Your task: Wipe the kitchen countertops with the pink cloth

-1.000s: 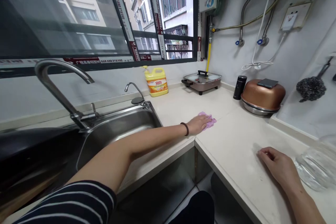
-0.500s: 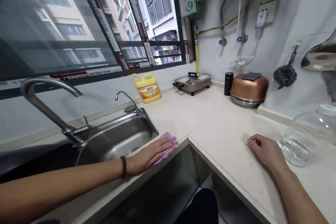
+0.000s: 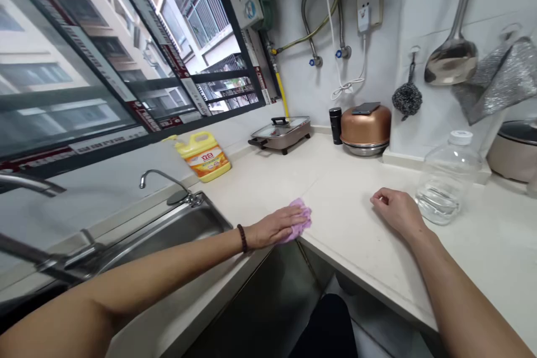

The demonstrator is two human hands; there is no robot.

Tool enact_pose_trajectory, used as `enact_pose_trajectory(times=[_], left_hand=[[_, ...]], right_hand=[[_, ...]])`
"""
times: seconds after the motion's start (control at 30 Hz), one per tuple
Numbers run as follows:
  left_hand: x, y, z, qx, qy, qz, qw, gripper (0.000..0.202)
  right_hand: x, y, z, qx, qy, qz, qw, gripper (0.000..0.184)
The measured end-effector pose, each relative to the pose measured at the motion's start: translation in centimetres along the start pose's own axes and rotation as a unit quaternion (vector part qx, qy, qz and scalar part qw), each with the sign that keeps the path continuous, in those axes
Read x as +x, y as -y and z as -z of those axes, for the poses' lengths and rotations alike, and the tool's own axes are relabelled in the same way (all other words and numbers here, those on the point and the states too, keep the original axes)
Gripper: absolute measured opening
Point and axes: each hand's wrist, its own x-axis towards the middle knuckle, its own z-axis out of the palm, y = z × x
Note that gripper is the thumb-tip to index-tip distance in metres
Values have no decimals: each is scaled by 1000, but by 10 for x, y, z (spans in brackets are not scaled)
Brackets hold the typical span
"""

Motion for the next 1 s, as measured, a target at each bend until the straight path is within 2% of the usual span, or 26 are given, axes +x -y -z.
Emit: enact_pose_trajectory(times=[0.17,0.23,0.3,0.37,0.43,0.57,0.67,0.73,0.83,1.0], left_hand=[[63,-42,-15,-20,79,-120,989,54],[92,-56,-28,-17,88,-136,987,54],[126,-60,-39,-8,84,-132,988,53],[163,-53,-47,5,61,-107,992,53],[199,-38,-49,17,29,-72,997,53],[253,0,-42,48,-8,56,997,53],[274,20,-38,66,-37,159,984,52],[280,26,-38,70,-47,193,977,52],[281,25,-42,77,-43,201,976,52],[270,17,-45,71,-34,170,982,53]], right_hand=[[2,-3,5,10,-28,-9,1000,31],[0,-4,7,17,-36,-7,999,33],[-1,-6,8,25,-37,-7,999,35],[-3,-9,10,30,-32,-9,999,36],[-4,-11,11,33,-26,-10,999,37],[-3,-14,12,36,-27,-25,999,39],[-2,-12,12,37,-22,-26,999,35],[-1,-9,11,29,-14,-25,999,32],[0,-5,12,23,-7,-31,999,28],[-2,3,14,15,18,-36,999,21]])
